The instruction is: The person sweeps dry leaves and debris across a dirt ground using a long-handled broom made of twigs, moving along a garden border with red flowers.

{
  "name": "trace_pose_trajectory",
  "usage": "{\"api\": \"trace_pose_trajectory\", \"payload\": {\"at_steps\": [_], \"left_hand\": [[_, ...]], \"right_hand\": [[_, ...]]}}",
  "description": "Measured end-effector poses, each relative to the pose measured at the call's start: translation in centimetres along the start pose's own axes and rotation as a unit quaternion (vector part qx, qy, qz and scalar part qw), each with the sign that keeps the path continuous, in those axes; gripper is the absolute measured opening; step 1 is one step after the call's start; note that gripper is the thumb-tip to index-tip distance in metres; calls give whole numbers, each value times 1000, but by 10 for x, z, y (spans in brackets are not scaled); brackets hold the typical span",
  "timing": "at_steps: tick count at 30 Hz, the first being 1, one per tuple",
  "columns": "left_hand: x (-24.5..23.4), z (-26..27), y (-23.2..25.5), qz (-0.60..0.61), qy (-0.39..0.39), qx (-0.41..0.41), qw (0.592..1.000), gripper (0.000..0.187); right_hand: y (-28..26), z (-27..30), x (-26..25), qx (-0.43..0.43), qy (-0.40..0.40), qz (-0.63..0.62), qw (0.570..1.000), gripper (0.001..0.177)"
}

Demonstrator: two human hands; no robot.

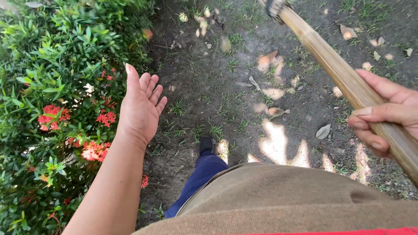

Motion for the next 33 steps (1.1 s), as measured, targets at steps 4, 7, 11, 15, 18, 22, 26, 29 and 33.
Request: {"api": "trace_pose_trajectory", "payload": {"at_steps": [4, 7, 11, 15, 18, 22, 26, 29, 33], "left_hand": [[6, -17, 14, -5, -20, 13, 1000, 116], [-1, -22, 16, 7, -22, 15, 1000, 116], [-22, -27, 13, 8, -5, 15, 1000, 117], [-51, -42, 2, 13, 22, -1, 1000, 118], [-76, -67, -1, 22, 43, -20, 999, 116], [-111, -109, -6, 46, 66, -29, 996, 116], [-139, -160, -3, 51, 82, -59, 994, 114], [-159, -195, 1, 41, 89, -74, 992, 113], [-181, -241, 13, 28, 87, -85, 992, 112]], "right_hand": [[20, -2, 6, 15, -33, -132, 991, 92], [22, -12, 34, 59, -8, -100, 993, 87], [16, -43, 88, 99, -41, -78, 991, 82], [15, -98, 134, 198, 4, -9, 980, 72], [15, -150, 160, 247, -9, 12, 969, 66], [15, -239, 202, 264, -117, -1, 957, 71], [11, -320, 255, 323, -57, 86, 941, 68], [24, -373, 301, 351, -117, 96, 924, 74], [47, -422, 331, 378, -147, 148, 902, 79]]}}
Point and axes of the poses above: each hand's wrist, its own z-axis away from the middle knuckle, its own x-axis out of the palm, y = z × x, the point moved 4 cm from there along -z, towards the middle knuckle, and after that the axes turned 14 degrees about -z, right-handed, at the moved point
